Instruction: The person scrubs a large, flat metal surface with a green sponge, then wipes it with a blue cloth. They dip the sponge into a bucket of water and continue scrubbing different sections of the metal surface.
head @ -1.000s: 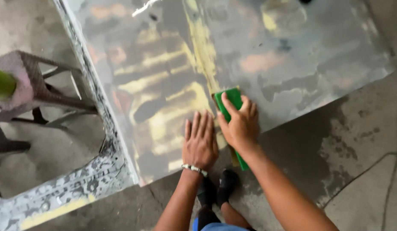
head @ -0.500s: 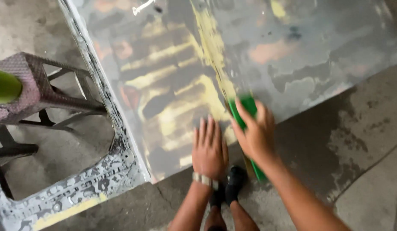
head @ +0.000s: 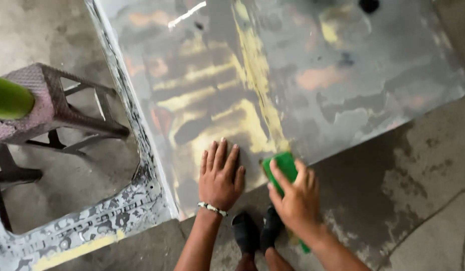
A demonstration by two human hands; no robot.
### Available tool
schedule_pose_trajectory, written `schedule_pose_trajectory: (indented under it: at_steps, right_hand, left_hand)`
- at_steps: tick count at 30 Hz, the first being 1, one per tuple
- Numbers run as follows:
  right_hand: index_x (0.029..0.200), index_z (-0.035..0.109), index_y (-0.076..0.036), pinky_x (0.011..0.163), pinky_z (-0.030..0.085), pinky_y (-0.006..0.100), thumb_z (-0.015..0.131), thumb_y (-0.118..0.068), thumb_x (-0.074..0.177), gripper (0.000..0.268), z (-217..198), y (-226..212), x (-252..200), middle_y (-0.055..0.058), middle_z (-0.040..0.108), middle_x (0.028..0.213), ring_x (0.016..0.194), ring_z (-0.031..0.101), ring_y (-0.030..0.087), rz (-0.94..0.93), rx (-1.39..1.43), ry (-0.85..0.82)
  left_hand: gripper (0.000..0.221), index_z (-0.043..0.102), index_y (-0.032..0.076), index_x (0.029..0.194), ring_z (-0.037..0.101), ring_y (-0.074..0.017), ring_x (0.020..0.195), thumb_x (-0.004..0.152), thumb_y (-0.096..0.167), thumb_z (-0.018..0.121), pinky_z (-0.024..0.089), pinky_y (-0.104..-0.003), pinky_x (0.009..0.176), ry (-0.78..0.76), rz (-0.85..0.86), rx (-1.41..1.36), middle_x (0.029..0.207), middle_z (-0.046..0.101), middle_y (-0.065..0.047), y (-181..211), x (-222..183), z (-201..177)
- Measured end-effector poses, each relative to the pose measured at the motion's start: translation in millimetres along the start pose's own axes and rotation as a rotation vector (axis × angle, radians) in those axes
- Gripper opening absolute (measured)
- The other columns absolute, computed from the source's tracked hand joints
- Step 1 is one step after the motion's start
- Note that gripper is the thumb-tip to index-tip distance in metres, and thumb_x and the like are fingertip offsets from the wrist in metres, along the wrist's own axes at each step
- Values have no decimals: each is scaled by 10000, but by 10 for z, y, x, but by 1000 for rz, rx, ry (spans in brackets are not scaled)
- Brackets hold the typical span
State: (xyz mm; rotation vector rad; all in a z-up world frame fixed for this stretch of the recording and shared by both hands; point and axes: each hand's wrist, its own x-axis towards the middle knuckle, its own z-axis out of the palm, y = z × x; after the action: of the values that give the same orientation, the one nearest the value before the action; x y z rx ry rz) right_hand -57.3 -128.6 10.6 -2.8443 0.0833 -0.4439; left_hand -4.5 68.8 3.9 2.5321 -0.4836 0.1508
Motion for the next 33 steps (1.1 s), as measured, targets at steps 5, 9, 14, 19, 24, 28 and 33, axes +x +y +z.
schedule_pose_trajectory:
  at_steps: [5,9,14,19,24,28,33]
  right_hand:
    - [1409,641,-271,970,436,549,744,-307,896,524,30,-134,382,238,534,1353,1162,517,449,10,92,-33]
    - [1425,624,-230,986,434,555,743,-302,878,565,-55,-222,67,281,509,1349,1172,514,456,-22,92,-35]
    - [1397,633,-257,989,435,558,749,-314,856,556,47,-265,407,263,519,1328,1185,515,453,5,87,-80]
    - [1411,630,-239,993,445,550,752,-294,853,574,-2,-370,-189,276,517,1359,1192,522,441,29,65,-19]
    - [1378,642,-246,945,444,567,778,-290,814,582,90,-439,2,275,531,1277,1135,520,449,91,4,-55]
    - [1406,636,-207,931,450,560,770,-282,849,577,137,-585,-329,291,528,1258,1124,517,458,128,38,14]
    - [1394,640,-214,953,442,568,766,-274,809,601,182,-554,-163,280,528,1256,1127,509,471,88,22,56]
  left_hand:
    - [547,571,93,1465,352,-369,1503,961,306,588,205,-515,1251,39,48,106,1585,447,-176,-38,-52,137]
    - [537,571,94,1466,363,-362,1511,970,297,582,215,-512,1262,65,39,87,1590,464,-167,-58,-46,98]
    - [527,586,103,1437,390,-360,1487,943,287,583,236,-514,1248,99,34,69,1563,486,-166,-77,46,110]
    - [516,593,101,1433,391,-361,1488,949,276,568,239,-512,1249,107,40,36,1565,485,-163,-83,-63,136]
    - [519,573,101,1439,371,-371,1484,953,282,559,218,-523,1240,55,32,28,1567,467,-174,-132,-97,235]
    - [543,543,94,1471,339,-372,1514,960,279,541,199,-521,1261,47,44,42,1602,429,-168,-144,-141,183]
    - [580,532,88,1476,316,-380,1494,931,285,537,188,-527,1234,36,45,44,1604,397,-176,-211,-45,279]
